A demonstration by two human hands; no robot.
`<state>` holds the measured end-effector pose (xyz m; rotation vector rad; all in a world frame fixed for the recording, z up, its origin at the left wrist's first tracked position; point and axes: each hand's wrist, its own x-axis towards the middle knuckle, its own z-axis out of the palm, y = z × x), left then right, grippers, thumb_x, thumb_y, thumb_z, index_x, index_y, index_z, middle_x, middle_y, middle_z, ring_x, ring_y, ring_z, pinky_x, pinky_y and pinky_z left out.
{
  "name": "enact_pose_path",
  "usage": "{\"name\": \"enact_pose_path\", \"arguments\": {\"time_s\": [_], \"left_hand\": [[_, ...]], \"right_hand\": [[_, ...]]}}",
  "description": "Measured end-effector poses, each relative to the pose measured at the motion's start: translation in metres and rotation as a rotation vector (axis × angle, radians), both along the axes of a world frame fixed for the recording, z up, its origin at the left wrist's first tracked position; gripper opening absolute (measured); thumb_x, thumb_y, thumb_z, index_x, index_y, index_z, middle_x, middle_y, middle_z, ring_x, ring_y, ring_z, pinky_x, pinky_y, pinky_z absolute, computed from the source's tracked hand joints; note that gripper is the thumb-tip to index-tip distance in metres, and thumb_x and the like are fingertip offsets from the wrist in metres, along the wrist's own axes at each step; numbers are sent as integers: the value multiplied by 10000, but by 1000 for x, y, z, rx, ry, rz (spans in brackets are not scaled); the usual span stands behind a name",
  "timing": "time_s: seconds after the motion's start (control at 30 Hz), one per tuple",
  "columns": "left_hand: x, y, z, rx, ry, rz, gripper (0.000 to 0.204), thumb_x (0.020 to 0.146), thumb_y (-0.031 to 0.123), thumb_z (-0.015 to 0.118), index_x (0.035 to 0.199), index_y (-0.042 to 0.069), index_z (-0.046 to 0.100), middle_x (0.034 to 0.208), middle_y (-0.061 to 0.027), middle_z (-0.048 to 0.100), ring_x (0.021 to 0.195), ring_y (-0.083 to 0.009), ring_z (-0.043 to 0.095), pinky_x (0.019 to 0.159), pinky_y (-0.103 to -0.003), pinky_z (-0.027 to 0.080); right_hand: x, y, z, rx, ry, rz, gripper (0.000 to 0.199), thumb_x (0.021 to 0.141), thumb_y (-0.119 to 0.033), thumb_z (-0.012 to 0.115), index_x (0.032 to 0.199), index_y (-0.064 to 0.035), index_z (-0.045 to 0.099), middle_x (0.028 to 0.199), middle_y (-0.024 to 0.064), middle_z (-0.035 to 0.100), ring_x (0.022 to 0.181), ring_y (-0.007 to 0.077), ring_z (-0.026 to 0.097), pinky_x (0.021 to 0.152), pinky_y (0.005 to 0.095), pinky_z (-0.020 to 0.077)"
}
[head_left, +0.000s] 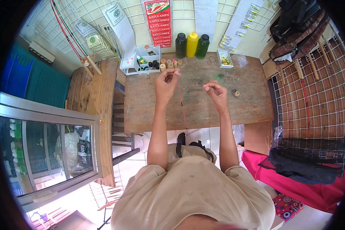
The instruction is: The recorder is assembling or repairing a fishing rod by attaching components to the blank at a workbench.
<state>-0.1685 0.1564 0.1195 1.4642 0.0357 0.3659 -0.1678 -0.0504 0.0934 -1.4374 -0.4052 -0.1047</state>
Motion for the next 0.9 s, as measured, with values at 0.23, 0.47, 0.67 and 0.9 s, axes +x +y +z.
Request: {"name": "enact_pose_path", "arguments": {"time_s": [0.23,0.47,0.67,0.9], "left_hand": [[2,-4,2,-19,17,-7,190,869,121,627,1004,-12,629,860,-40,653,722,-53,559,588,-197,446],[-2,-3,0,-44,8,2,222,848,63,641,1059,-4,628,829,-3,618,702,-40,536,617,-179,443],[-4,-1,-8,-9,32,-15,239,850,97,643,1075,17,634,804,-3,611,685,-43,533,576,-188,439],[-7,-2,0,77,96,-23,171,848,115,650,983,11,668,735,32,581,632,-30,484,576,-171,391]], "right_hand": [[-5,3,-2,-422,-100,35,73,766,-84,668,832,-78,701,824,16,663,907,168,504,861,314,378],[-6,15,-1,-454,-18,41,94,765,-109,644,834,-89,704,816,10,664,879,170,497,802,302,390],[-5,16,-2,-430,-21,54,91,777,-117,634,834,-89,699,817,11,660,860,165,508,780,287,386],[-5,18,-1,-396,5,51,90,783,-127,632,831,-93,700,827,8,663,859,153,509,778,288,385]]}}
